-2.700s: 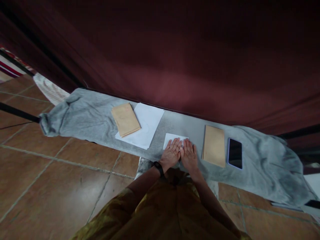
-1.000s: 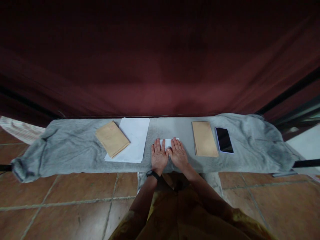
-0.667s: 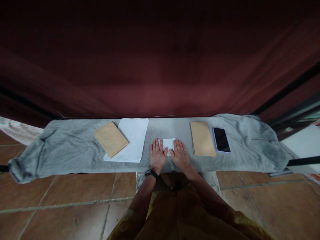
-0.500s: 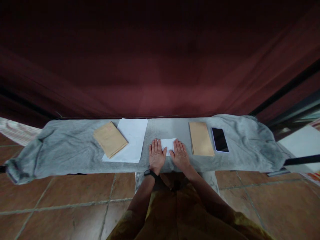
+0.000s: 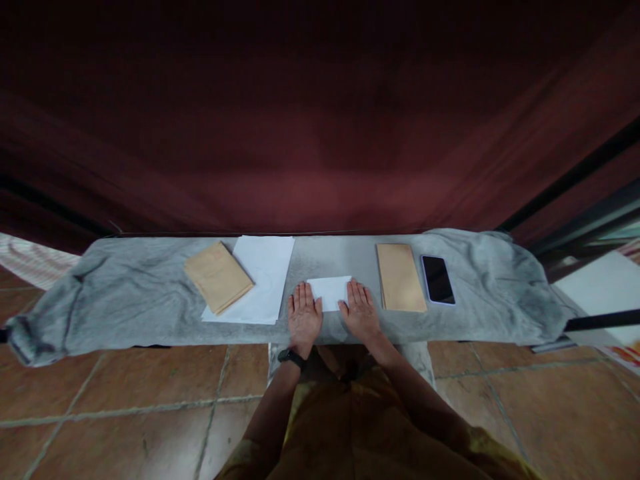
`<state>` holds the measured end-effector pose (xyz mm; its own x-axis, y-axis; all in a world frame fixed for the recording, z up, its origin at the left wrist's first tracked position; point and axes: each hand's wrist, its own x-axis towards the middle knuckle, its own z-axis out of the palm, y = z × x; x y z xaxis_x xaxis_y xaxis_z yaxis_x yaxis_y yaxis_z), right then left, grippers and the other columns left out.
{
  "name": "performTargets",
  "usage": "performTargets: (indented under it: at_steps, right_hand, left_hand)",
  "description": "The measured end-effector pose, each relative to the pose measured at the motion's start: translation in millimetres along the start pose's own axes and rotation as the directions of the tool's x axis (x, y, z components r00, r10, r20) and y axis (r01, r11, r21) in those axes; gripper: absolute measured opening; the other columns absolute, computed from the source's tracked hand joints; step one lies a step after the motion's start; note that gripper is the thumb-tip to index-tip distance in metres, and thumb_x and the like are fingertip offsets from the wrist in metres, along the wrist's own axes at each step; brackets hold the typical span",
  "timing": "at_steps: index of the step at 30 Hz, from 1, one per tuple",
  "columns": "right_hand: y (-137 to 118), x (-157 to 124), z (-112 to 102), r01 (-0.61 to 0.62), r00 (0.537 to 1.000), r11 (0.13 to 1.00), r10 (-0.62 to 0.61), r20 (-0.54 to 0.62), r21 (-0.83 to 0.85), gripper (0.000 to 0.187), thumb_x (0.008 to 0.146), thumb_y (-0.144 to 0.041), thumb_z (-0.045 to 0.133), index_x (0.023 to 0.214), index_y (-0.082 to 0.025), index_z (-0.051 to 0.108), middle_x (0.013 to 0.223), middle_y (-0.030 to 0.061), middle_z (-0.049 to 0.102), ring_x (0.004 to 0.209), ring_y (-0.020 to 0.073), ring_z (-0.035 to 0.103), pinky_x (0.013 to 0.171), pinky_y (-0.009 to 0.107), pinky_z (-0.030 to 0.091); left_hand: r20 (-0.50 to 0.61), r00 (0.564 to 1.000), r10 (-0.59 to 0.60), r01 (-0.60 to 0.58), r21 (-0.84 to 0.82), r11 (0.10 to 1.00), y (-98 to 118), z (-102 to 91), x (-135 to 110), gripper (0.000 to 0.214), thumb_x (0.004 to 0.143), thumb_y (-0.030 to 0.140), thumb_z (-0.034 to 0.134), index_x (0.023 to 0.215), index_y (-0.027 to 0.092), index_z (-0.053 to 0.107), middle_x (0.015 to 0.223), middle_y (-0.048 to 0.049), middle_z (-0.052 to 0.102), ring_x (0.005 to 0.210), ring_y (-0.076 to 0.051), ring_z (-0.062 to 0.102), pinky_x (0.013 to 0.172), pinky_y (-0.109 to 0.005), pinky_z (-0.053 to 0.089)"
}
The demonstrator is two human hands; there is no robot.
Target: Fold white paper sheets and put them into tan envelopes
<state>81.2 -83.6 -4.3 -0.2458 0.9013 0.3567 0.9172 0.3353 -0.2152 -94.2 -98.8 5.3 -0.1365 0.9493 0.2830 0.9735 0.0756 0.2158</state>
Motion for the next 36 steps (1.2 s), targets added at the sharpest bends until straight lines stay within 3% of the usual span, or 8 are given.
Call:
performTargets:
  at_steps: [4, 9, 12, 17, 24, 29, 32, 36]
  right_hand:
    - [0.1, 0.3, 0.8, -0.012, 1.000, 1.000, 0.011, 0.027, 0.011, 0.061, 0.103, -0.035, 0.041, 0.154, -0.001, 0.036, 0.157, 0.0221, 0.042, 0.144, 0.0317, 0.041, 0.120, 0.050, 0.028]
    - [2.1, -0.8, -0.5, 0.001, 0.997, 1.000, -0.002, 0.074, 0.009, 0.060, 0.101, -0.027, 0.040, 0.155, -0.001, 0.034, 0.158, 0.0216, 0.039, 0.147, 0.0315, 0.037, 0.121, 0.052, 0.028]
    - [3.9, -2.1, -2.3, 0.025, 0.994, 1.000, -0.023, 0.104, -0.017, 0.060, 0.097, -0.016, 0.037, 0.156, -0.004, 0.034, 0.159, 0.0193, 0.039, 0.148, 0.0301, 0.036, 0.121, 0.051, 0.028]
    - [3.3, -0.6, -4.2, 0.020, 0.992, 0.999, -0.017, 0.126, -0.028, 0.058, 0.098, -0.016, 0.035, 0.155, -0.003, 0.036, 0.159, 0.0204, 0.039, 0.148, 0.0305, 0.035, 0.120, 0.052, 0.029]
    - [1.0, 0.3, -4.4, -0.001, 0.993, 1.000, 0.001, 0.116, 0.000, 0.057, 0.104, -0.027, 0.035, 0.154, -0.001, 0.036, 0.159, 0.0212, 0.039, 0.149, 0.0305, 0.033, 0.121, 0.051, 0.027]
    - [1.1, 4.7, -5.9, -0.032, 0.992, 0.999, 0.030, 0.122, 0.019, 0.053, 0.104, -0.023, 0.034, 0.152, -0.003, 0.041, 0.158, 0.0201, 0.041, 0.147, 0.0280, 0.037, 0.122, 0.050, 0.025]
    - [-3.6, 12.9, -4.6, 0.005, 0.989, 0.998, -0.015, 0.147, 0.065, 0.052, 0.104, -0.024, 0.033, 0.152, -0.007, 0.043, 0.158, 0.0176, 0.042, 0.147, 0.0265, 0.039, 0.122, 0.049, 0.026]
    - [-11.2, 20.3, -0.4, 0.071, 0.980, 0.993, -0.087, 0.181, 0.094, 0.052, 0.105, -0.027, 0.032, 0.155, -0.015, 0.040, 0.158, 0.0135, 0.043, 0.147, 0.0245, 0.038, 0.121, 0.050, 0.028]
  left_hand:
    - [0.027, 1.000, -0.007, 0.007, 0.001, 1.000, 7.2, -7.0, -1.6, 0.057, 0.104, 0.032, 0.031, 0.156, 0.008, 0.035, 0.160, -0.0183, 0.037, 0.152, -0.029, 0.031, 0.124, -0.054, 0.027]
    - [0.179, 0.954, 0.241, -0.226, -0.101, 0.969, 35.7, -8.4, -2.2, 0.056, 0.105, 0.032, 0.028, 0.157, 0.013, 0.032, 0.162, -0.0110, 0.037, 0.153, -0.022, 0.028, 0.126, -0.045, 0.027]
    - [0.241, 0.921, 0.307, -0.282, -0.134, 0.950, 51.0, -4.5, -0.3, 0.056, 0.106, 0.036, 0.025, 0.156, 0.014, 0.034, 0.162, -0.0090, 0.038, 0.153, -0.021, 0.027, 0.127, -0.044, 0.024]
    - [0.257, 0.924, 0.283, -0.261, -0.116, 0.958, 52.2, -0.8, 7.5, 0.059, 0.106, 0.042, 0.027, 0.157, 0.013, 0.034, 0.164, -0.0100, 0.034, 0.154, -0.021, 0.025, 0.127, -0.045, 0.022]
    - [0.210, 0.955, 0.209, -0.203, -0.049, 0.978, 37.7, 0.6, 11.1, 0.058, 0.104, 0.036, 0.030, 0.157, 0.013, 0.033, 0.164, -0.0116, 0.033, 0.154, -0.024, 0.024, 0.126, -0.047, 0.022]
    - [0.183, 0.967, 0.177, -0.175, -0.025, 0.984, 35.7, 1.2, 10.1, 0.057, 0.103, 0.034, 0.034, 0.157, 0.017, 0.034, 0.164, -0.0109, 0.033, 0.154, -0.025, 0.025, 0.125, -0.049, 0.023]
    - [0.202, 0.961, 0.190, -0.189, -0.025, 0.982, 35.4, -0.7, 10.5, 0.057, 0.101, 0.030, 0.037, 0.157, 0.023, 0.034, 0.165, -0.0086, 0.031, 0.154, -0.026, 0.024, 0.125, -0.051, 0.022]
    - [0.252, 0.946, 0.202, -0.201, -0.030, 0.979, 34.3, -1.3, 11.0, 0.060, 0.098, 0.023, 0.039, 0.158, 0.022, 0.033, 0.166, -0.0101, 0.028, 0.155, -0.027, 0.022, 0.125, -0.052, 0.021]
